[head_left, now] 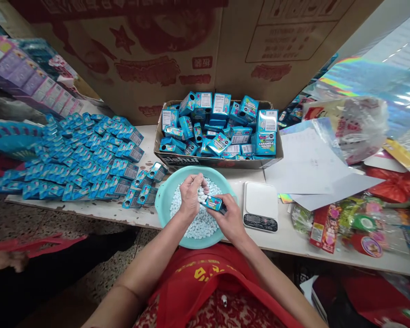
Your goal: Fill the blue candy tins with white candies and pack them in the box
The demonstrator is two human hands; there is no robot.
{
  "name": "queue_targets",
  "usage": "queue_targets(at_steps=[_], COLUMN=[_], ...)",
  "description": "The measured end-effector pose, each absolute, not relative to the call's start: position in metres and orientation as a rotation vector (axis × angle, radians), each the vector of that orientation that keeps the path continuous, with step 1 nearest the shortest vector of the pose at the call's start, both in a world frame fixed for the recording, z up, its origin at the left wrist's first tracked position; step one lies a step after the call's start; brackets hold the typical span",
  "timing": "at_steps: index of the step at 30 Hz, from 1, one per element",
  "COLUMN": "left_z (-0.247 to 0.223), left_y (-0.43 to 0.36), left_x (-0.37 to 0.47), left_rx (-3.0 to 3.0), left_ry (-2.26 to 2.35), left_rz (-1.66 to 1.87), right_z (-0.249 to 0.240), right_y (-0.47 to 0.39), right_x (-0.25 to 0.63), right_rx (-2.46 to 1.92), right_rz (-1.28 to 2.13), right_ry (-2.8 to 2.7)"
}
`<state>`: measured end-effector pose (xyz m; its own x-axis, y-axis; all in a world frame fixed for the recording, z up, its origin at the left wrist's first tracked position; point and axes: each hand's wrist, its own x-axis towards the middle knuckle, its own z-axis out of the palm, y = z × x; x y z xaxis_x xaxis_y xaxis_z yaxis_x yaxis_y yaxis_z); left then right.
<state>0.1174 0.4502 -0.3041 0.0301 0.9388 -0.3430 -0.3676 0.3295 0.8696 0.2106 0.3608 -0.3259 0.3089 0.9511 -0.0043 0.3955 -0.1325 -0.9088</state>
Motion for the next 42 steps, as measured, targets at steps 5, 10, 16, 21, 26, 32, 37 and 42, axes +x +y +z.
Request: queue_targets(at_steps=[5, 10, 16, 21, 26, 32, 37, 42], left_z=[-0.301, -0.3, -0.3, -0.306, -0.319, -0.312, -0.3, -0.306], left_y=[0.451, 0.451, 0.451, 0.451, 0.453, 0.446, 0.446, 0.448], left_x=[0.12, 0.123, 0.123, 0.119, 0.116, 0.118, 0.115, 0.113], left_rx=[0.675, 0.686, 0.72, 0.815, 0.76, 0.826, 0.746, 0.717], left_ry=[1.084, 1.089, 1.068, 1.073, 1.148, 1.093, 1.042, 1.073], left_rz=[1.151, 1.183, 1.165, 1.212, 1.122, 1.044, 1.102, 1.091], right_z=[-0.322, -0.321, -0.319, -0.32, -0.332, -0.332, -0.334, -0.345], right_y=[0.363, 0.363, 0.366, 0.368, 0.365, 0.364, 0.359, 0.353], right_x=[0.212, 0.212, 0.209, 0.206, 0.204, 0.201, 0.205, 0.212], right_rx=[-1.698, -1.673, -1.7, -1.673, -1.664, -1.631, -1.595, -1.591], right_rz=[0.791, 0.807, 0.797, 0.795, 0.879, 0.873, 0.901, 0.979], right_ry=[-1.216, -1.206, -1.168, -1.16, -1.111, -1.113, -1.052, -0.939])
